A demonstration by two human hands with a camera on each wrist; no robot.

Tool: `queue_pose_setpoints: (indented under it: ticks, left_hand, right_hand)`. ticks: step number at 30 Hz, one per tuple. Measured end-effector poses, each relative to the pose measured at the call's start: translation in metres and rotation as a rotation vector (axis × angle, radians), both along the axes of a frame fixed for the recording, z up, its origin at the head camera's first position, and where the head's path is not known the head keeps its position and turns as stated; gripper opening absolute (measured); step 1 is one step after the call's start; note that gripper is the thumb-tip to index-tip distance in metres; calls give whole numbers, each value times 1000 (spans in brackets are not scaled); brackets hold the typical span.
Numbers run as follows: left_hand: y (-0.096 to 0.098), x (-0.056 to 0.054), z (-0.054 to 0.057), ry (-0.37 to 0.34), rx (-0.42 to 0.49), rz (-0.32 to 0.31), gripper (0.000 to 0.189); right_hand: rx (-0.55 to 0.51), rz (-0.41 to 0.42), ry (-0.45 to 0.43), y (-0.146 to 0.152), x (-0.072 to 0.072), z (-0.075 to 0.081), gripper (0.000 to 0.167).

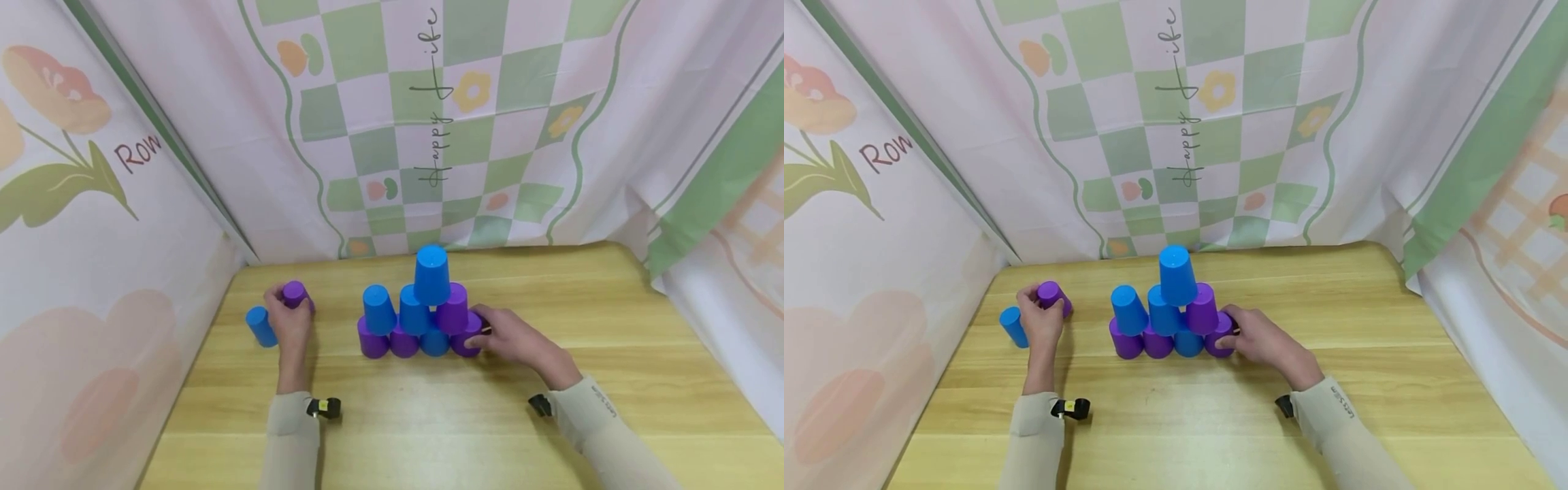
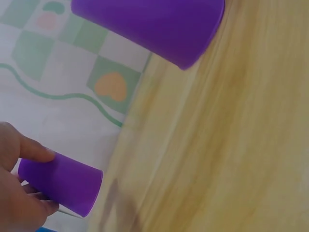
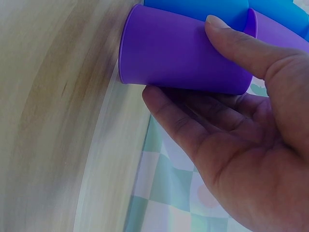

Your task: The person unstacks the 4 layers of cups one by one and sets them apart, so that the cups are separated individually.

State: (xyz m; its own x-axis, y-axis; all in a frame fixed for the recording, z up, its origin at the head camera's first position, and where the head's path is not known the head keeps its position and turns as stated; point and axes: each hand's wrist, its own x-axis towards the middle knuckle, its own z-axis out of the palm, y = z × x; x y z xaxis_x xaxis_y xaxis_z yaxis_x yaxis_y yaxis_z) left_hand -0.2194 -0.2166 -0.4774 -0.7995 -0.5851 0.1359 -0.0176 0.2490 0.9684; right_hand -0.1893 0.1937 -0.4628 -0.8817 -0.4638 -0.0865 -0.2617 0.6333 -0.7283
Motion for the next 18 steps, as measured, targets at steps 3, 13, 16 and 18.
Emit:
queue_pose_setpoints:
  ticks: [3, 13, 16, 18]
  left_hand:
    - [-2, -2, -3, 17, -19, 7, 54]
    - [-3, -4, -8, 4, -32, 39, 52]
    - [-4, -4, -10, -4, -19, 33, 52]
    - [-5, -5, -11, -13, -20, 30, 52]
  right_hand:
    - [1, 7, 15, 0, 0, 0, 38]
    - [0, 6, 15, -1, 0, -2, 38]
    - [7, 3, 19, 0, 0, -1, 38]
    - [9, 4, 20, 0, 0, -1, 39]
